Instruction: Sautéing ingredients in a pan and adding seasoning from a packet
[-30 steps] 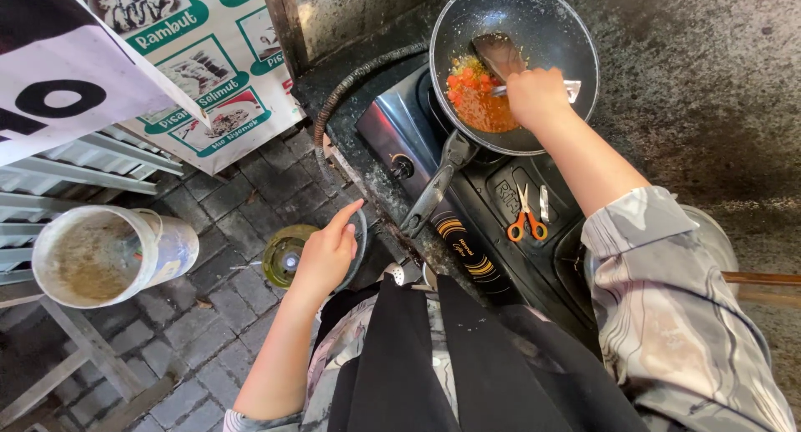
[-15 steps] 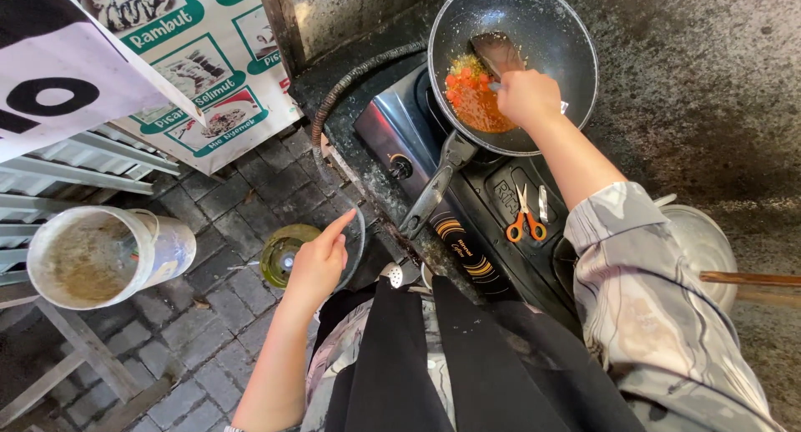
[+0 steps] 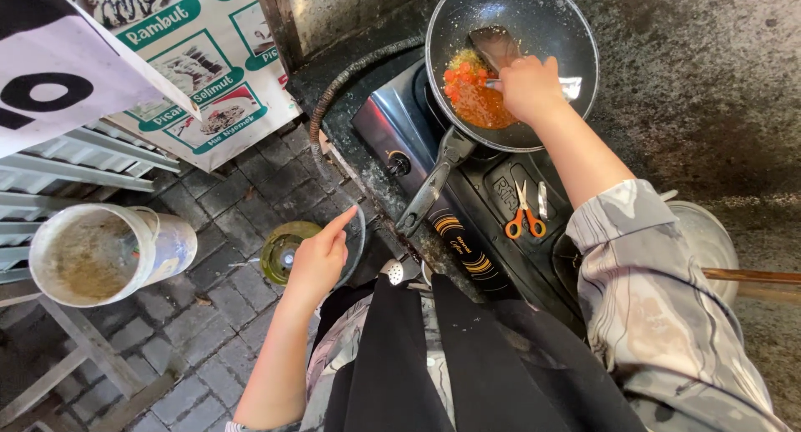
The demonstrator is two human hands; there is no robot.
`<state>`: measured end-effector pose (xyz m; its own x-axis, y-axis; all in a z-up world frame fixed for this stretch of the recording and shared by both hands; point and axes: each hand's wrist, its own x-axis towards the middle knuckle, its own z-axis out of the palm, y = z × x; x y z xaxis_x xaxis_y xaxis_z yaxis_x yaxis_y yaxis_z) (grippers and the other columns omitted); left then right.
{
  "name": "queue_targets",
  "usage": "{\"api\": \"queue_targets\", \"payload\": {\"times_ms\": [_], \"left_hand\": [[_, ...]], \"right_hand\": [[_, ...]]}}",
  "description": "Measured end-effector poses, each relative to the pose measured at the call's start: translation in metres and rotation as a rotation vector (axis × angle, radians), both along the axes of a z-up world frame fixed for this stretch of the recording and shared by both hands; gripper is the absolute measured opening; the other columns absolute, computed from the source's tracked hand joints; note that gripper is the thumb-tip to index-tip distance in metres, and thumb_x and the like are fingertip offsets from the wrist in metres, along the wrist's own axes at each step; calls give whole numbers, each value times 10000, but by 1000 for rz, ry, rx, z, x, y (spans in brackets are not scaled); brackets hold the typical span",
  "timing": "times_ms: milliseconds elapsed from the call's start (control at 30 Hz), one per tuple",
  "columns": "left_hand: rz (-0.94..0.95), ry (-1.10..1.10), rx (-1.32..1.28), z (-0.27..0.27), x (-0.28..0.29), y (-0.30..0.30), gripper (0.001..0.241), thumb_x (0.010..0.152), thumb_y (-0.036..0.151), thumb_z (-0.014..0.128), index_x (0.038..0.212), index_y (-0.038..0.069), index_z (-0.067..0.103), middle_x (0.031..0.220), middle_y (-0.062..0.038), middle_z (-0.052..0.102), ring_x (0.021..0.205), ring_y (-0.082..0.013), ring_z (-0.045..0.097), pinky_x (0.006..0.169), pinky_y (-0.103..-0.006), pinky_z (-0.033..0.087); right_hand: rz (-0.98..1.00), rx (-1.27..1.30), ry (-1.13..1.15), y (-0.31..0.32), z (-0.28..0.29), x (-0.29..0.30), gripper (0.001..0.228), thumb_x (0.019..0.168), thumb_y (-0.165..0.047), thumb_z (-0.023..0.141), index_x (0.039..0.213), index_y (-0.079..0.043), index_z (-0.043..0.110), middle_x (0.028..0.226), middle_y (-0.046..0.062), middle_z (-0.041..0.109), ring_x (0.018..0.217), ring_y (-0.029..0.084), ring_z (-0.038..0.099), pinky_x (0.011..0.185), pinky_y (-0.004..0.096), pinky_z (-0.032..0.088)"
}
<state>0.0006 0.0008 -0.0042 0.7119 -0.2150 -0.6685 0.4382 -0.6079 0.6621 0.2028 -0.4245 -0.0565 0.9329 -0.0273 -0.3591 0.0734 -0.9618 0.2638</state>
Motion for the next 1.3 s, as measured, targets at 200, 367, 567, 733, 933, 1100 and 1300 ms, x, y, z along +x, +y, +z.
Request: {"api": "queue_targets", "payload": {"times_ms": [200,367,567,733,933,1100,1300], "left_hand": [[-10,-17,4,-11,0,-3,563,1047,211,343,1554,397,505,724,-20,593,706,-184,554,749,-305,406],[-5,-35,14,-20,-2,-2,570,1030,199,363,1527,412,540,710,-16,607,702,-187,567,757,-303,415],[58,-69,-17,-23,-2,0,515,1042,236,369,1480,400,587,694,-32,585,672,-187,555,728,-301,405],[-14,-332,-85,-7,6,-27,335,1015,309,443,1298,283,621,612,-2,563,652,-219,606,691,-367,403],[-199,-367,-463,31,39,-117,519,992,370,461,1474,181,502,1298,-62,698,1210,-243,663,978,-409,496],[-172,-403,-504,15,79,-181,875,950,526,551,1609,35,248,1636,-242,316,1543,-376,273,1252,-511,223],[4,-480,-502,-32,93,-186,483,963,420,622,1380,188,549,1130,-151,732,1103,-336,703,1015,-481,532]], "right_hand": [[55,-81,75,2,15,2,296,903,-66,545,1180,-22,641,1072,207,722,904,385,717,690,485,575],[30,153,-128,-15,3,1,214,941,-169,491,930,-40,662,856,199,719,720,445,676,577,541,526],[-119,419,-260,-19,24,5,195,863,-122,466,694,-75,382,608,129,461,551,324,370,501,460,233],[-690,534,50,10,79,-1,204,914,-123,497,859,-121,693,923,92,666,759,246,562,660,431,429],[-800,1286,-68,0,96,-26,332,955,107,457,1255,91,601,966,216,734,794,214,761,713,243,679],[-723,1845,-158,33,84,-62,311,1054,-71,548,1338,-26,428,1306,203,674,1199,297,708,1002,457,595],[-667,2207,-218,78,59,-86,274,1045,-153,637,1258,-86,479,1371,187,670,1272,335,684,1074,551,579]]}}
